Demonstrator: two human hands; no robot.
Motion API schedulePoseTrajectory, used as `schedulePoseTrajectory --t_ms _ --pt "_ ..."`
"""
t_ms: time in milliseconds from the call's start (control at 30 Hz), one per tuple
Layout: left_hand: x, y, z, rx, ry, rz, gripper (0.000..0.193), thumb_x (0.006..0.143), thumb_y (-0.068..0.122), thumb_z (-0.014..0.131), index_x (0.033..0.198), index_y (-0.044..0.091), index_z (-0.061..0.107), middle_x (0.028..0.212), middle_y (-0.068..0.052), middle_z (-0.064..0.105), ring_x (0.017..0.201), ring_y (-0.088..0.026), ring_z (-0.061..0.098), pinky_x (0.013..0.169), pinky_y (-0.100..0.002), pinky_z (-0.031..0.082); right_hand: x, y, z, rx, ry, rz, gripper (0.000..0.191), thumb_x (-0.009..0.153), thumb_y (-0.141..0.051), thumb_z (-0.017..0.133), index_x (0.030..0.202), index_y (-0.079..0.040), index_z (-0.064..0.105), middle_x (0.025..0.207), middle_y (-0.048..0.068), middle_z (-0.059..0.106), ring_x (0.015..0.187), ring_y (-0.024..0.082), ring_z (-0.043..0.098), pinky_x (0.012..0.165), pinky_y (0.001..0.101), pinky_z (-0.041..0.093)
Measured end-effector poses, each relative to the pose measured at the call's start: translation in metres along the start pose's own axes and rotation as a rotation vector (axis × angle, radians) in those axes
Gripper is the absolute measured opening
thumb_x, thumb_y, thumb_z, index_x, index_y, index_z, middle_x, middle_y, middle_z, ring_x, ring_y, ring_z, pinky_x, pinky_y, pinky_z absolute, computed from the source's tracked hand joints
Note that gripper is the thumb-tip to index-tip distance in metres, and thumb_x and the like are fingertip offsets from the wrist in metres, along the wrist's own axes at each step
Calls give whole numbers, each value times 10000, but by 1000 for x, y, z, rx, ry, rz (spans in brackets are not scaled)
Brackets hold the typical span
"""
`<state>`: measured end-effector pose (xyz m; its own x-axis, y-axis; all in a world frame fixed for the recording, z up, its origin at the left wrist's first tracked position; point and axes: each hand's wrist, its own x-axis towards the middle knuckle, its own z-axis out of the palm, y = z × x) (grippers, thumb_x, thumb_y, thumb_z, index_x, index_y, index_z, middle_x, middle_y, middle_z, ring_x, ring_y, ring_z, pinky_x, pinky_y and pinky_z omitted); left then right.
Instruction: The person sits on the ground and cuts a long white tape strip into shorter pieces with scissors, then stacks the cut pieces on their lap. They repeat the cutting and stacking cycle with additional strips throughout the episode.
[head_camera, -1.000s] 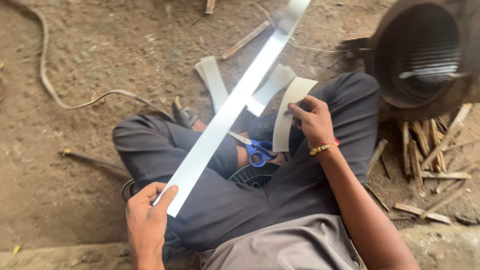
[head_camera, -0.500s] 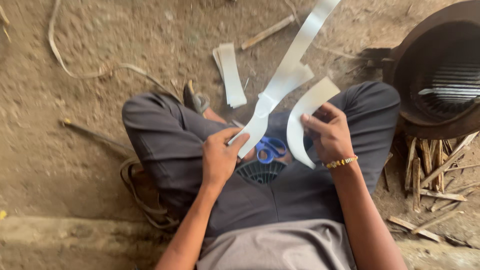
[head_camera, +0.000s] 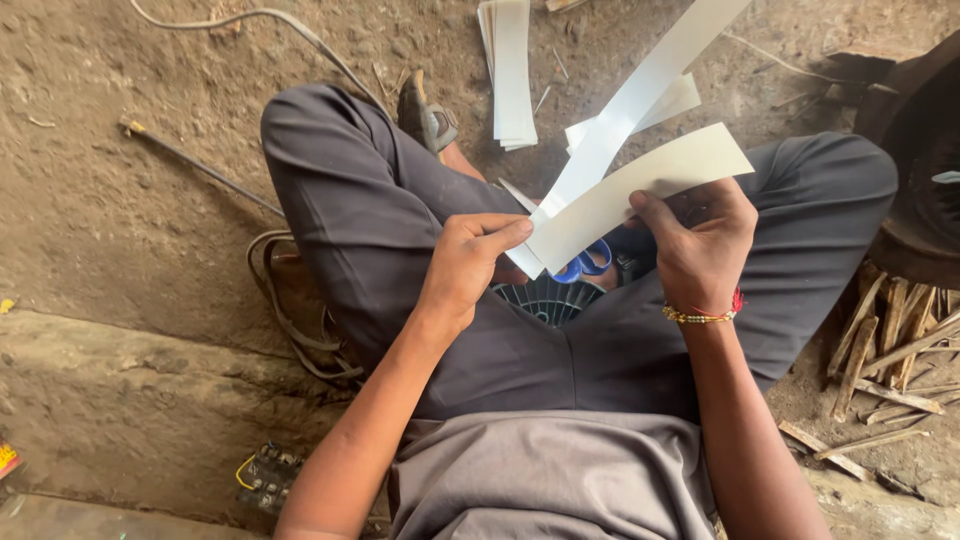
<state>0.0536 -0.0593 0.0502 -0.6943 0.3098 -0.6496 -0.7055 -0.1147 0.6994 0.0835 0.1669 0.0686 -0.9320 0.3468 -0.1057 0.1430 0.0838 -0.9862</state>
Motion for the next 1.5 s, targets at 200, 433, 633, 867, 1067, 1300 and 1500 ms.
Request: schedulePoseTrajectory --t_ms 200,433,633,867,1067,1300,1500 --pt "1 -1 3 115 -31 33 237 905 155 715 1020 -32 805 836 -73 779 666 -104 679 560 -258 543 -4 1 3 -56 -40 -45 211 938 120 750 1111 76 637 991 124 735 846 163 734 740 268 604" --pt "1 1 5 196 -5 -5 223 893 152 728 1022 -9 813 810 -62 776 666 -84 660 558 -249 540 -4 0 1 -62 -111 -15 183 952 107 750 1103 72 653 987 119 740 854 162 737 755 265 592" --pt "3 -1 5 196 -29 -17 225 898 162 734 1024 -7 813 805 -55 772 662 -79 651 556 -247 542 -4 1 3 -79 -109 2 180 946 105 751 1100 75 663 968 117 741 844 161 737 752 260 589" --pt "3 -1 4 170 -55 -17 225 905 156 729 1029 -13 811 807 -56 769 667 -78 648 567 -244 540 -2 4 2 -92 -114 21 166 950 96 760 1084 76 663 967 122 745 844 162 740 756 260 594" --pt "2 1 5 178 -54 -23 229 909 155 723 1035 -14 810 806 -60 769 665 -80 646 569 -245 538 -2 5 1 -93 -127 23 175 951 92 762 1092 78 659 967 122 737 844 161 734 748 267 597" --pt "1 2 5 176 -57 -26 232 913 157 719 1052 -6 808 817 -61 773 673 -82 649 574 -243 540 -2 4 2 -58 -131 42 166 953 95 757 1084 80 656 973 120 736 838 160 734 735 269 610" --pt "0 2 5 191 -58 -30 232 912 156 717 1055 -2 808 833 -57 778 685 -79 654 578 -242 540 -2 2 1 -73 -144 14 169 970 89 761 1108 77 664 984 118 737 856 161 733 755 269 597"
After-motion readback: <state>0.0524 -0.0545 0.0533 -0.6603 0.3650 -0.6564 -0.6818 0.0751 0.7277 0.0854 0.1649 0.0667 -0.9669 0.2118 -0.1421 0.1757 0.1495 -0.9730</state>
